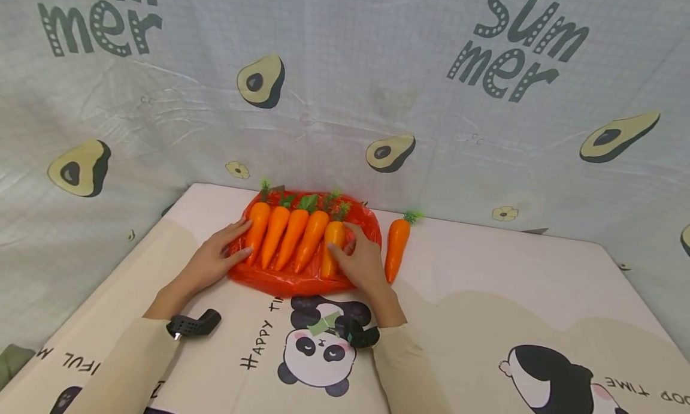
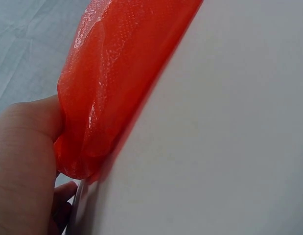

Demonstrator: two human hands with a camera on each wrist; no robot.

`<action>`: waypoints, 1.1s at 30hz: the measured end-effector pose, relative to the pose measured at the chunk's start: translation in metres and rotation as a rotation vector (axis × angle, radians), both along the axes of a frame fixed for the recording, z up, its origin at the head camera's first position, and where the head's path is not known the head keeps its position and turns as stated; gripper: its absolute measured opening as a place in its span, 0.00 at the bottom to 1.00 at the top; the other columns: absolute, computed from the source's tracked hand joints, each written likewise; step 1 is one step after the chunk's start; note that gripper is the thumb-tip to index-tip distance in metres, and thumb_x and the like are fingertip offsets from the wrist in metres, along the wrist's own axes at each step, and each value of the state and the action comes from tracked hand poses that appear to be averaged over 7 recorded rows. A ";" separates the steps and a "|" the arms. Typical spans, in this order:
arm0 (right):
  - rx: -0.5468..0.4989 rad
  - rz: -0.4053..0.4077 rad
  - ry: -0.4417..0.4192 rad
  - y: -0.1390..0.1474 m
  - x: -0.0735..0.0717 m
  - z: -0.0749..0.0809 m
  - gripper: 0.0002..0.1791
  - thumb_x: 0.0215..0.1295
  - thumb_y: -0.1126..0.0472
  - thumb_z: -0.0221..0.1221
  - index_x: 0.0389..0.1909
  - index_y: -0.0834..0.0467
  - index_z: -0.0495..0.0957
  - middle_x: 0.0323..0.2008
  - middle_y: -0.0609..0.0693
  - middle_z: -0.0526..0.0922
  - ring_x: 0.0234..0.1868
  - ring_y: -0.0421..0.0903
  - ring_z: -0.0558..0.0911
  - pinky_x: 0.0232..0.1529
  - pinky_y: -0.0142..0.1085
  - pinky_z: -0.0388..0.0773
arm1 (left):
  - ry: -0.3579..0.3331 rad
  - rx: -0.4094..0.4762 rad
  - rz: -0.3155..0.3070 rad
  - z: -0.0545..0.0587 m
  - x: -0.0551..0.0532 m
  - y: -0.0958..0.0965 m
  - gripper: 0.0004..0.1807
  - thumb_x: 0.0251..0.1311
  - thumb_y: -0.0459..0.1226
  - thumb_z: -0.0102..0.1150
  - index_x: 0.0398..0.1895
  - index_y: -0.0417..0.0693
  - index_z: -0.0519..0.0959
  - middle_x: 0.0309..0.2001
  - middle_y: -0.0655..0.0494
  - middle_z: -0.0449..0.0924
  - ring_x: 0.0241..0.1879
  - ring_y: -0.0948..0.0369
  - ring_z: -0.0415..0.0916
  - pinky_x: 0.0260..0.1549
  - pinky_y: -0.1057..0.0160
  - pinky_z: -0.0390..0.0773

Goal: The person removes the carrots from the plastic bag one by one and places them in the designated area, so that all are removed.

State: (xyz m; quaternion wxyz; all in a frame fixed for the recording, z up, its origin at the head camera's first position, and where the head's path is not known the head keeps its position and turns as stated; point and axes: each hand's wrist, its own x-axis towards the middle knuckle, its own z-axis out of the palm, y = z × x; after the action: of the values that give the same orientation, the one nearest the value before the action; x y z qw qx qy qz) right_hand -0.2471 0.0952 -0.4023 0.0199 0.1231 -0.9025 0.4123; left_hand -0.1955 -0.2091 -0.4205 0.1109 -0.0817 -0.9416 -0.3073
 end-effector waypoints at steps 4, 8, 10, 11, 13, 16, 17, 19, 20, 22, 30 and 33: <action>0.014 0.011 0.015 0.000 -0.002 -0.002 0.35 0.60 0.46 0.63 0.67 0.50 0.65 0.27 0.50 0.74 0.25 0.48 0.71 0.23 0.33 0.73 | 0.002 -0.001 -0.007 0.001 -0.003 -0.001 0.34 0.64 0.46 0.57 0.71 0.46 0.62 0.72 0.44 0.55 0.69 0.41 0.50 0.63 0.35 0.52; 0.027 0.023 0.016 -0.001 -0.004 -0.003 0.38 0.58 0.45 0.64 0.68 0.51 0.64 0.26 0.50 0.74 0.26 0.47 0.71 0.25 0.33 0.73 | 0.008 -0.002 -0.013 0.000 -0.006 -0.003 0.34 0.64 0.46 0.57 0.71 0.46 0.62 0.72 0.45 0.55 0.69 0.41 0.50 0.63 0.36 0.52; 0.031 0.021 0.008 -0.002 -0.005 -0.002 0.39 0.58 0.45 0.64 0.68 0.52 0.63 0.26 0.50 0.74 0.26 0.47 0.71 0.25 0.33 0.73 | 0.011 -0.002 -0.015 0.000 -0.007 -0.004 0.34 0.64 0.46 0.57 0.71 0.46 0.62 0.72 0.45 0.55 0.70 0.41 0.50 0.64 0.37 0.52; 0.035 0.019 0.002 -0.002 -0.005 -0.002 0.40 0.57 0.44 0.64 0.69 0.52 0.62 0.26 0.50 0.74 0.26 0.47 0.71 0.25 0.33 0.73 | 0.010 0.000 -0.016 0.000 -0.008 -0.004 0.34 0.64 0.46 0.57 0.71 0.46 0.62 0.72 0.45 0.55 0.70 0.41 0.50 0.64 0.37 0.52; 0.041 0.014 -0.010 -0.003 -0.005 -0.001 0.41 0.57 0.44 0.65 0.69 0.52 0.62 0.25 0.50 0.74 0.26 0.47 0.71 0.25 0.32 0.73 | 0.007 0.001 -0.017 0.000 -0.010 -0.004 0.34 0.64 0.46 0.57 0.71 0.47 0.62 0.72 0.45 0.54 0.70 0.41 0.50 0.64 0.37 0.52; 0.050 0.017 -0.015 -0.003 -0.006 0.000 0.42 0.57 0.43 0.65 0.69 0.52 0.61 0.24 0.50 0.73 0.24 0.47 0.71 0.24 0.33 0.72 | -0.004 0.000 -0.017 0.001 -0.011 -0.005 0.34 0.64 0.46 0.57 0.71 0.47 0.61 0.72 0.45 0.54 0.70 0.41 0.50 0.64 0.37 0.52; 0.053 0.019 -0.018 -0.004 -0.006 0.000 0.42 0.57 0.43 0.64 0.69 0.53 0.61 0.24 0.50 0.73 0.24 0.47 0.71 0.23 0.32 0.72 | -0.007 0.001 -0.017 0.001 -0.012 -0.005 0.34 0.64 0.47 0.57 0.72 0.47 0.61 0.72 0.45 0.54 0.70 0.41 0.50 0.64 0.37 0.52; 0.057 0.019 -0.023 -0.004 -0.006 0.000 0.42 0.57 0.42 0.64 0.69 0.53 0.60 0.24 0.50 0.73 0.24 0.47 0.71 0.23 0.33 0.71 | -0.010 0.000 -0.019 0.001 -0.012 -0.005 0.34 0.64 0.47 0.57 0.71 0.47 0.61 0.72 0.45 0.54 0.70 0.41 0.50 0.64 0.36 0.52; 0.059 0.020 -0.026 -0.005 -0.006 0.001 0.42 0.57 0.42 0.64 0.69 0.53 0.60 0.23 0.50 0.73 0.24 0.47 0.71 0.23 0.33 0.71 | -0.011 0.000 -0.019 0.001 -0.013 -0.005 0.34 0.64 0.47 0.57 0.72 0.47 0.61 0.72 0.45 0.54 0.70 0.41 0.50 0.64 0.36 0.51; 0.063 0.015 -0.039 -0.005 -0.006 0.001 0.43 0.57 0.41 0.64 0.70 0.52 0.60 0.24 0.50 0.73 0.24 0.47 0.71 0.23 0.33 0.71 | -0.010 0.002 -0.021 0.002 -0.013 -0.006 0.34 0.64 0.47 0.57 0.71 0.47 0.61 0.72 0.45 0.54 0.70 0.41 0.50 0.63 0.36 0.52; 0.066 0.011 -0.061 -0.008 -0.007 0.002 0.45 0.56 0.40 0.64 0.70 0.53 0.59 0.24 0.50 0.73 0.24 0.47 0.70 0.23 0.33 0.69 | -0.018 0.002 -0.023 0.002 -0.017 -0.007 0.34 0.64 0.47 0.57 0.71 0.47 0.61 0.72 0.45 0.54 0.70 0.41 0.50 0.63 0.36 0.51; 0.069 0.009 -0.059 -0.009 -0.007 0.001 0.46 0.55 0.40 0.65 0.70 0.55 0.58 0.24 0.50 0.72 0.24 0.46 0.70 0.23 0.33 0.69 | -0.018 0.003 -0.027 0.002 -0.018 -0.008 0.34 0.64 0.47 0.57 0.71 0.47 0.62 0.72 0.45 0.54 0.70 0.41 0.50 0.63 0.35 0.52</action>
State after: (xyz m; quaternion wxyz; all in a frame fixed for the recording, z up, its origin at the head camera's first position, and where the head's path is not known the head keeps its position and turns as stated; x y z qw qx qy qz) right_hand -0.2542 0.0859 -0.4011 -0.0130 0.1156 -0.9158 0.3844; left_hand -0.2137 -0.2171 -0.4185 0.0983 -0.0913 -0.9409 -0.3110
